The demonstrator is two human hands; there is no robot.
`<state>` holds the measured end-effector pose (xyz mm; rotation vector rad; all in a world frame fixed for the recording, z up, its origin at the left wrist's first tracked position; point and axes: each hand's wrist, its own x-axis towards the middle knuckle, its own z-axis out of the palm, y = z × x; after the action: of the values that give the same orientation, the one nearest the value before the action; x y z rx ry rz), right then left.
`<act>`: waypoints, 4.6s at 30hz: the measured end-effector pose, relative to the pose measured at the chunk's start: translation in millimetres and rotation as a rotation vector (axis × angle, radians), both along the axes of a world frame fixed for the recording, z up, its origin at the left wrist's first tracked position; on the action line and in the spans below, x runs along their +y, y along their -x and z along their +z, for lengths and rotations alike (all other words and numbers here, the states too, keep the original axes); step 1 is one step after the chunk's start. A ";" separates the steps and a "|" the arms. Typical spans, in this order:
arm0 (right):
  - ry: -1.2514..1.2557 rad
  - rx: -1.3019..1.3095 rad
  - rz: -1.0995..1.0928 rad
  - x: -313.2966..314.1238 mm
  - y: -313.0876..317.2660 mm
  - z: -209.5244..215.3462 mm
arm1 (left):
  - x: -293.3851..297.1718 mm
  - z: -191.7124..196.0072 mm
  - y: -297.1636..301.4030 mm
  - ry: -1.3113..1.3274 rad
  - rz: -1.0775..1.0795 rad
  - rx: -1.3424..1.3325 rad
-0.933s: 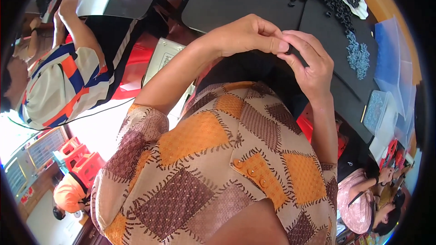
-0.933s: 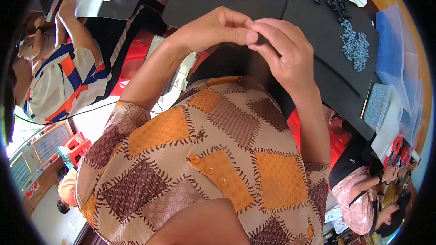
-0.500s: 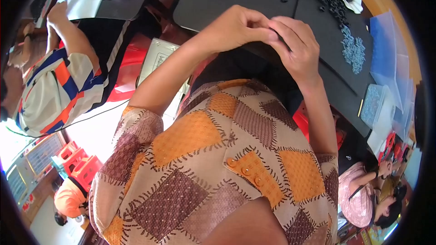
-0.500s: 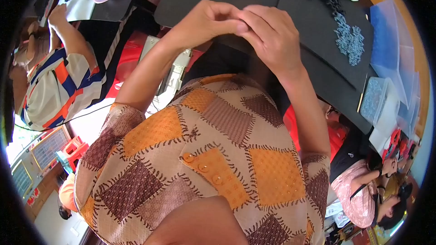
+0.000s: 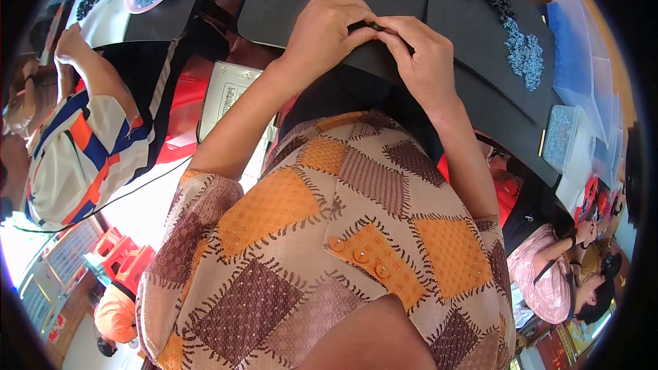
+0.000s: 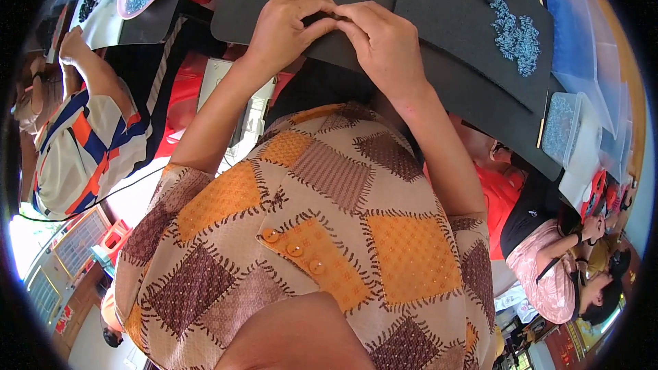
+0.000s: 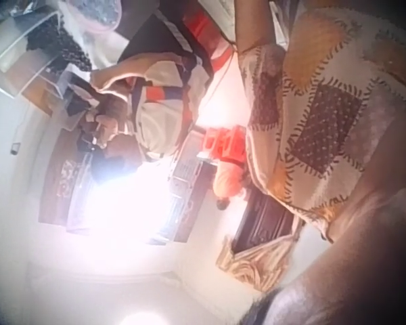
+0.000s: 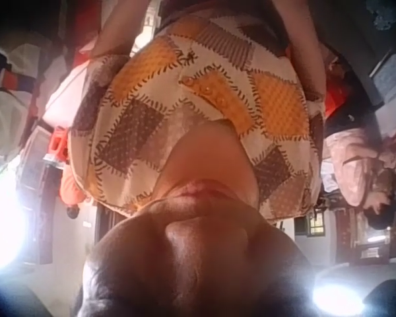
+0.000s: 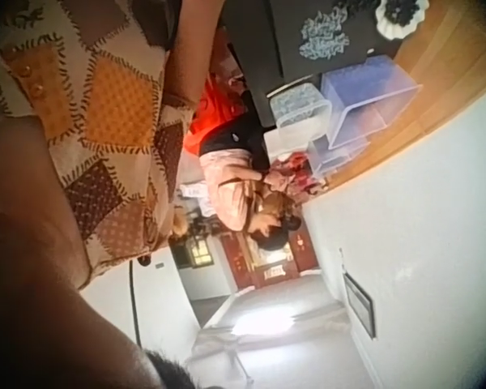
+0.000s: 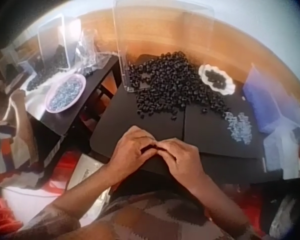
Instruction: The person assembles small plastic components by hand.
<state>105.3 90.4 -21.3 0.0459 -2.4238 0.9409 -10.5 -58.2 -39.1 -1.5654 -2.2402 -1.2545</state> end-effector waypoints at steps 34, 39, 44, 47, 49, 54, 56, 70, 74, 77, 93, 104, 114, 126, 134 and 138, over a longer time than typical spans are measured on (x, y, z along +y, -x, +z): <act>0.473 0.201 0.118 -21.2 81.5 2.0 | 4.1 -4.9 -5.1 0.004 0.183 -0.078; 0.343 0.324 0.156 -14.7 83.1 26.4 | 4.7 1.5 -7.3 0.041 0.187 -0.111; 0.485 0.333 0.200 -16.3 75.9 35.3 | 1.5 0.9 -5.5 0.054 0.145 -0.149; 0.338 0.212 0.156 -22.8 79.3 7.1 | 1.8 -3.4 -4.7 0.069 0.199 -0.153; 0.282 0.228 0.185 -20.1 78.5 9.2 | 5.8 -1.8 -0.7 0.070 0.199 -0.129; 0.576 0.311 0.141 -3.5 74.7 36.5 | 4.0 0.9 -0.3 0.045 0.129 -0.176; 0.690 0.262 0.041 11.5 57.8 55.0 | -0.9 8.8 1.6 0.014 0.091 -0.190; 0.246 -0.007 0.240 29.3 -10.7 32.9 | 4.2 27.3 -7.1 -0.141 -0.587 -1.643; 0.259 -0.063 0.133 20.2 -10.2 39.9 | 3.1 22.5 -3.4 -0.097 -0.497 -1.590; 0.308 0.005 0.214 21.7 -6.4 31.8 | 0.9 25.0 0.6 -0.028 -0.500 -1.553; 0.481 -0.307 0.079 34.4 -47.7 37.6 | -1.3 35.0 10.6 0.014 -0.131 -0.914; 0.152 0.342 -0.564 219.5 -103.9 157.4 | 3.4 30.1 -9.1 -0.044 -0.092 -0.628; -0.119 0.163 -0.363 91.5 -77.7 45.7 | -7.1 32.6 -5.5 0.015 -0.110 -0.638; -0.418 -0.046 -0.823 150.5 -127.8 9.4 | -0.2 35.4 -4.9 0.063 -0.078 -0.444; -0.485 -0.225 -0.859 129.6 -100.0 -2.3 | 0.3 40.7 -8.5 0.125 -0.068 -0.334; -0.478 -0.186 -0.835 137.6 -85.6 0.6 | -0.2 41.9 -10.5 0.134 -0.077 -0.330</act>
<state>190.9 228.0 -20.7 -0.8391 -2.4078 -0.0106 0.0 -58.4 2.8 -1.6034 -2.5300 -1.5105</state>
